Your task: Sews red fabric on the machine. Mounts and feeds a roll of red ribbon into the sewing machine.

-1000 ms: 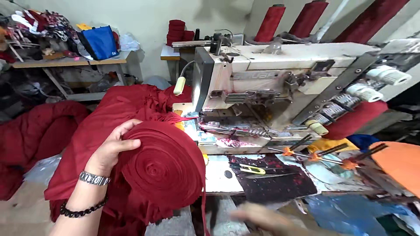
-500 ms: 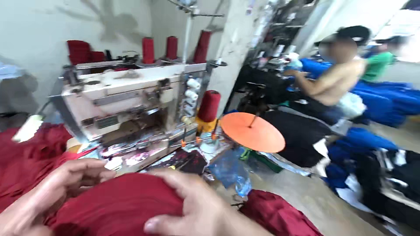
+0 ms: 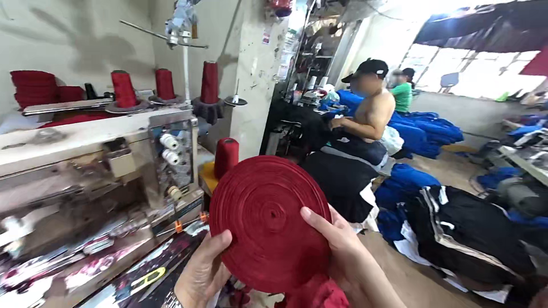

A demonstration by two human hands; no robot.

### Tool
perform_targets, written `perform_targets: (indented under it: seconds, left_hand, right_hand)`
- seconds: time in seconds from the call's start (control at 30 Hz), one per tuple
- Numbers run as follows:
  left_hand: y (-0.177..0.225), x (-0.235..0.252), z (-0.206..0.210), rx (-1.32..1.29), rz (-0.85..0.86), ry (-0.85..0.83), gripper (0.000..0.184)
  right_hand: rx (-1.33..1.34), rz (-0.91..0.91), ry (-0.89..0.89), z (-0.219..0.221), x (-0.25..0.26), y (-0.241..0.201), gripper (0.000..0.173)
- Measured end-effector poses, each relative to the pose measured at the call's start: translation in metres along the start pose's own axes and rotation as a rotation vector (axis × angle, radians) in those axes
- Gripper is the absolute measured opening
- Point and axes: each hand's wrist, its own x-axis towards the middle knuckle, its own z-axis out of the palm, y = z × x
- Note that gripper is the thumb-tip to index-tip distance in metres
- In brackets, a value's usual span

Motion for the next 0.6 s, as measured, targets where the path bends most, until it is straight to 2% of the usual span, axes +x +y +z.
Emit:
perform_targets:
  seconds: [0.17, 0.27, 0.4, 0.53, 0.6]
  left_hand:
    - [-0.025, 0.047, 0.01, -0.14, -0.099, 0.183, 0.041]
    - [-0.029, 0.076, 0.014, -0.068, -0.159, 0.261, 0.033]
    - [-0.027, 0.121, 0.028, 0.084, -0.194, 0.331, 0.034]
    - [-0.022, 0.162, 0.033, 0.151, -0.172, 0.337, 0.034]
    - [-0.02, 0.174, 0.033, 0.165, -0.174, 0.336, 0.035]
  right_hand:
    - [-0.071, 0.034, -0.105, -0.042, 0.038, 0.002, 0.072]
    - [-0.249, -0.016, -0.073, -0.056, 0.073, -0.008, 0.075]
    - [-0.518, 0.02, -0.102, -0.056, 0.12, -0.025, 0.076]
    - [-0.781, -0.105, -0.028, -0.05, 0.157, -0.028, 0.099]
    - [-0.84, -0.11, 0.001, -0.045, 0.171, -0.03, 0.102]
